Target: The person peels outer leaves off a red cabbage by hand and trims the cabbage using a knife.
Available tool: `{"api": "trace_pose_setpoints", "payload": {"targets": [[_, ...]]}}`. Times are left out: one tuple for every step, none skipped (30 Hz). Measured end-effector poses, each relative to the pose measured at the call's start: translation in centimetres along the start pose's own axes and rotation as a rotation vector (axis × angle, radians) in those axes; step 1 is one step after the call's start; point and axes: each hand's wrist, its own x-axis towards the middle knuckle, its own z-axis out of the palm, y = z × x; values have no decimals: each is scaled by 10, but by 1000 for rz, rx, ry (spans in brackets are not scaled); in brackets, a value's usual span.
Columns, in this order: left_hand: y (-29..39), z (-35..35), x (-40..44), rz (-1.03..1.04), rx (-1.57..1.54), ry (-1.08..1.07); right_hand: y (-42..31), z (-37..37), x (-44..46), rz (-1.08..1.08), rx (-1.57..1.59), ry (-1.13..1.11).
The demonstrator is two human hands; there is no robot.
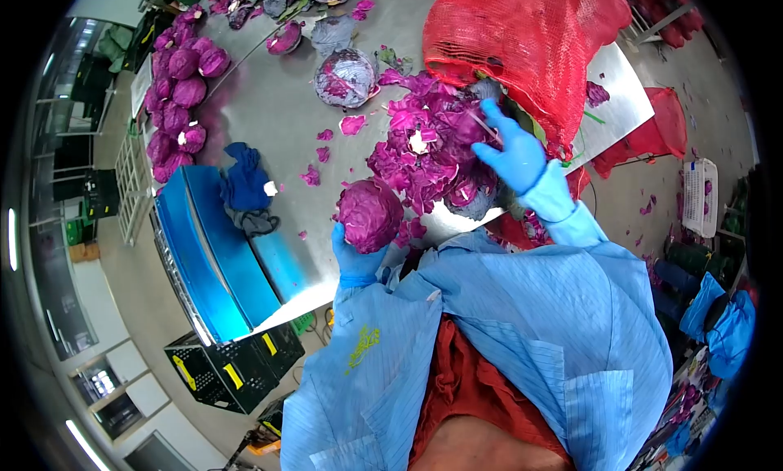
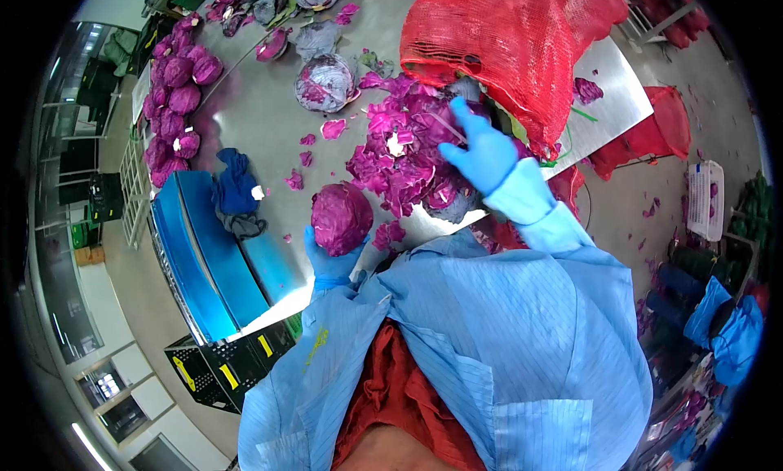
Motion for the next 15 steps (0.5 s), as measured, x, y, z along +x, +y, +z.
{"api": "trace_pose_setpoints", "payload": {"targets": [[-1, 3, 0, -9, -17, -18, -3, 21, 2, -51, 310, -55], [-3, 5, 0, -17, -34, -34, -11, 41, 4, -102, 621, -112], [-5, 9, 0, -26, -50, -49, -28, 46, 4, -172, 573, -221], [-6, 14, -1, -33, -69, -51, -43, 51, 5, -241, 523, -327], [-8, 20, -2, -41, -89, -52, -48, 64, 6, -323, 516, -373], [-9, 25, -4, -47, -110, -52, -54, 74, 8, -406, 508, -421], [-8, 28, -6, -22, -14, -47, -57, 76, 7, -310, 611, -521], [-8, 30, -8, 6, 80, -38, -62, 77, 5, -203, 707, -609], [-7, 27, -9, 2, 63, -39, -54, 95, 2, -173, 832, -612], [-7, 24, -11, -2, 46, -40, -50, 105, 1, -139, 956, -611], [-8, 13, -12, -39, -84, -52, -46, 112, 1, -178, 965, -598], [-8, 14, -13, -77, -214, -64, -48, 110, 1, -185, 904, -611], [-10, 15, -13, -58, -163, -96, -51, 105, 1, -193, 844, -623], [-11, 17, -13, -38, -111, -127, -53, 102, 1, -201, 784, -634], [-12, 21, -13, -18, -58, -159, -54, 102, 2, -307, 748, -597]]}}
